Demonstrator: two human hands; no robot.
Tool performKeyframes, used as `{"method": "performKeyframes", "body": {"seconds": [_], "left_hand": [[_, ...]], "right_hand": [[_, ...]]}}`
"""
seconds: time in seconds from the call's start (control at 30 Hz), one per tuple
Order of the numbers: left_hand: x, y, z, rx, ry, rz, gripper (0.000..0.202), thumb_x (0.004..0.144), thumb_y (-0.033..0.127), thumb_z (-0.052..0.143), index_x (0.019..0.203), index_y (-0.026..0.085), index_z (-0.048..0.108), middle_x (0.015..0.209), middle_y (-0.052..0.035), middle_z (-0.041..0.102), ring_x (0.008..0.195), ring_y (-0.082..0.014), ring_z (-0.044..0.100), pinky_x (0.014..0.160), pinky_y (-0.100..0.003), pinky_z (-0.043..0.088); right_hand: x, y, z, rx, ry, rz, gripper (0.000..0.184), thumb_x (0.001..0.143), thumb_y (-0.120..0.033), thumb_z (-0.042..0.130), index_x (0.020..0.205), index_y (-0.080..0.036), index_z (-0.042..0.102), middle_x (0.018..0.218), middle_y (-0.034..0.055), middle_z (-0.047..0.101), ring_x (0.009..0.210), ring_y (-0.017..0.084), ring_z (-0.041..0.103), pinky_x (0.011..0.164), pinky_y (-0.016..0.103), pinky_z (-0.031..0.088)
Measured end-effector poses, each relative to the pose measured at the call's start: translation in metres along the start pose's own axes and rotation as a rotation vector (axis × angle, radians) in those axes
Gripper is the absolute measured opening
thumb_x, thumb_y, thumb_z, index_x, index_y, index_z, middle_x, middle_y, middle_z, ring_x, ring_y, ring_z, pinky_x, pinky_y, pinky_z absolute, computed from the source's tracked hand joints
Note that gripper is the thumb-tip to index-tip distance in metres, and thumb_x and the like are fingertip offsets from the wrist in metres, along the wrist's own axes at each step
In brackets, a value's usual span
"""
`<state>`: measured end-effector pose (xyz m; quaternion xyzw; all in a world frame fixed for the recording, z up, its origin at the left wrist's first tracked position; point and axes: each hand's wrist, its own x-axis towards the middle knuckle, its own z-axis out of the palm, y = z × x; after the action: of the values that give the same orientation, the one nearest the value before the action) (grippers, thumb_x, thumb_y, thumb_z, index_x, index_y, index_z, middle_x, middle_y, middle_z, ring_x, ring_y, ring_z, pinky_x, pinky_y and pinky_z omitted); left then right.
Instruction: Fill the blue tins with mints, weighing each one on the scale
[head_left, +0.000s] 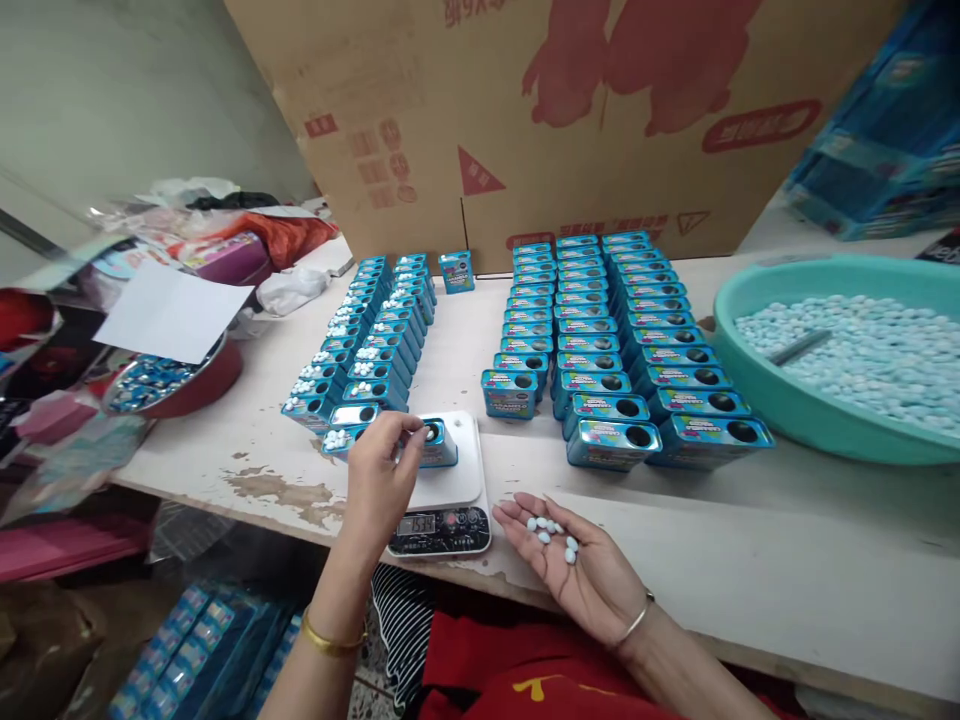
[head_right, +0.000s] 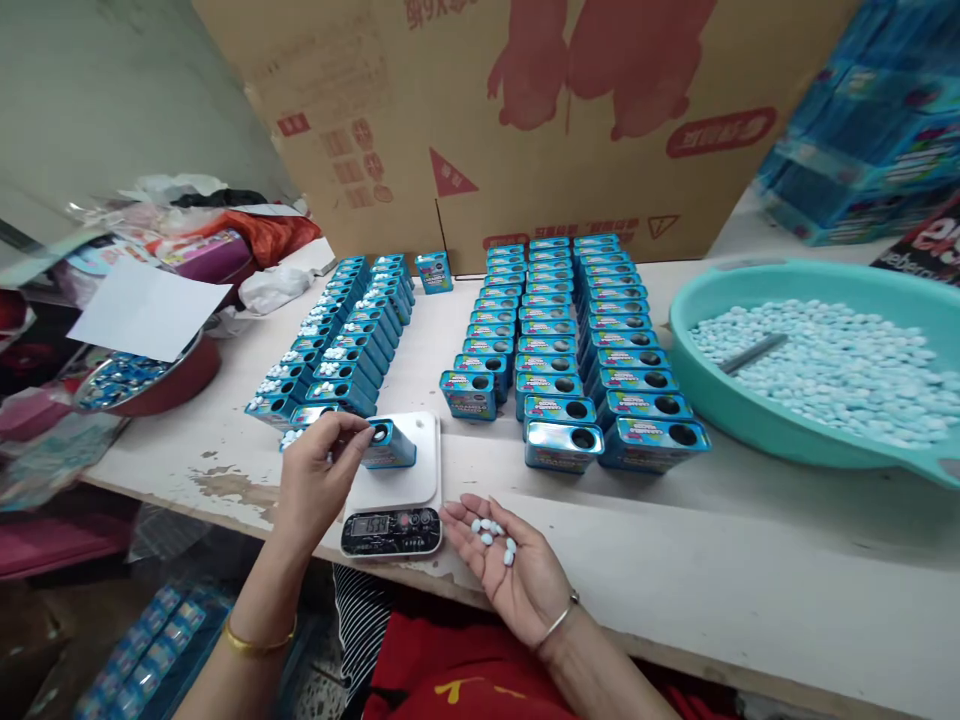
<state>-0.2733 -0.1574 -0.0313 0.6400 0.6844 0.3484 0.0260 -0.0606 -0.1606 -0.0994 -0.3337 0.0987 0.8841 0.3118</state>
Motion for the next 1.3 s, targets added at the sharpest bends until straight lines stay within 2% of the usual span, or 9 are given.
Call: {"method": "performKeyframes", "body": {"seconds": [0.13,0.3,0.43,0.5,0.67,0.9,1.1,1.3], "left_hand": [[0.002,-0.002,0.001,0.087,0.035,0.047,0.01,0.086,0.024,0.054,0.081,0.018,0.06,0.078,-0.0009,0.063,0.071,-0.0118,0.054,0.067,-0.025,0.043],[0.006,-0.003,-0.013,0.06,0.015,0.139,0.01,0.086,0.026,0.055,0.084,0.02,0.063,0.089,-0.0024,0.067,0.086,-0.0153,0.06,0.082,-0.031,0.045],[0.003,-0.008,-0.029,0.092,0.22,0.023,0.013,0.085,0.028,0.056,0.094,0.021,0.063,0.092,-0.0026,0.066,0.089,-0.0151,0.059,0.083,-0.031,0.045],[-0.001,-0.012,-0.034,0.125,0.259,-0.033,0.015,0.086,0.029,0.055,0.096,0.021,0.063,0.092,-0.0025,0.065,0.087,-0.0146,0.058,0.08,-0.03,0.046],[-0.016,-0.023,-0.036,0.15,0.182,-0.035,0.015,0.086,0.028,0.055,0.096,0.02,0.064,0.096,-0.0039,0.063,0.095,-0.016,0.058,0.085,-0.032,0.046],[-0.027,-0.028,-0.033,0.238,0.099,0.064,0.025,0.088,0.027,0.053,0.111,0.025,0.062,0.116,-0.0061,0.06,0.11,-0.0198,0.054,0.097,-0.04,0.041],[-0.029,-0.029,-0.019,0.334,0.016,0.144,0.026,0.088,0.029,0.053,0.113,0.028,0.06,0.131,-0.0053,0.054,0.119,-0.0232,0.049,0.1,-0.046,0.036],[-0.026,-0.018,-0.007,0.321,-0.096,0.208,0.033,0.089,0.028,0.051,0.121,0.029,0.054,0.14,-0.0061,0.045,0.13,-0.0243,0.039,0.104,-0.049,0.03]], "right_hand": [[0.004,-0.002,-0.004,-0.013,-0.021,-0.006,0.017,0.086,-0.015,0.051,0.091,-0.005,0.065,0.095,0.0155,0.071,0.104,0.022,0.065,0.092,0.031,0.053],[0.009,-0.006,-0.015,-0.023,-0.026,-0.025,0.018,0.086,-0.014,0.051,0.093,-0.005,0.065,0.099,0.0167,0.071,0.103,0.023,0.065,0.091,0.031,0.053],[0.013,-0.011,-0.027,-0.025,-0.017,-0.038,0.017,0.084,-0.014,0.054,0.092,-0.004,0.065,0.097,0.0186,0.07,0.101,0.023,0.066,0.09,0.031,0.054],[0.015,-0.013,-0.032,-0.031,-0.015,-0.043,0.016,0.083,-0.014,0.055,0.092,-0.005,0.065,0.095,0.0179,0.071,0.101,0.022,0.066,0.089,0.03,0.054],[0.016,-0.015,-0.036,-0.057,0.022,-0.054,0.017,0.084,-0.014,0.053,0.093,-0.005,0.064,0.094,0.0183,0.071,0.101,0.023,0.067,0.088,0.03,0.055],[0.016,-0.014,-0.035,-0.068,0.014,-0.031,0.017,0.084,-0.014,0.054,0.095,-0.005,0.064,0.097,0.0188,0.071,0.102,0.023,0.066,0.087,0.029,0.056],[0.016,-0.014,-0.036,-0.071,0.008,-0.031,0.016,0.083,-0.014,0.056,0.094,-0.006,0.064,0.096,0.0183,0.071,0.103,0.023,0.066,0.088,0.03,0.055],[0.013,-0.014,-0.028,-0.095,0.051,-0.035,0.017,0.086,-0.014,0.05,0.093,-0.005,0.063,0.092,0.0184,0.071,0.096,0.023,0.068,0.084,0.028,0.056]]}}
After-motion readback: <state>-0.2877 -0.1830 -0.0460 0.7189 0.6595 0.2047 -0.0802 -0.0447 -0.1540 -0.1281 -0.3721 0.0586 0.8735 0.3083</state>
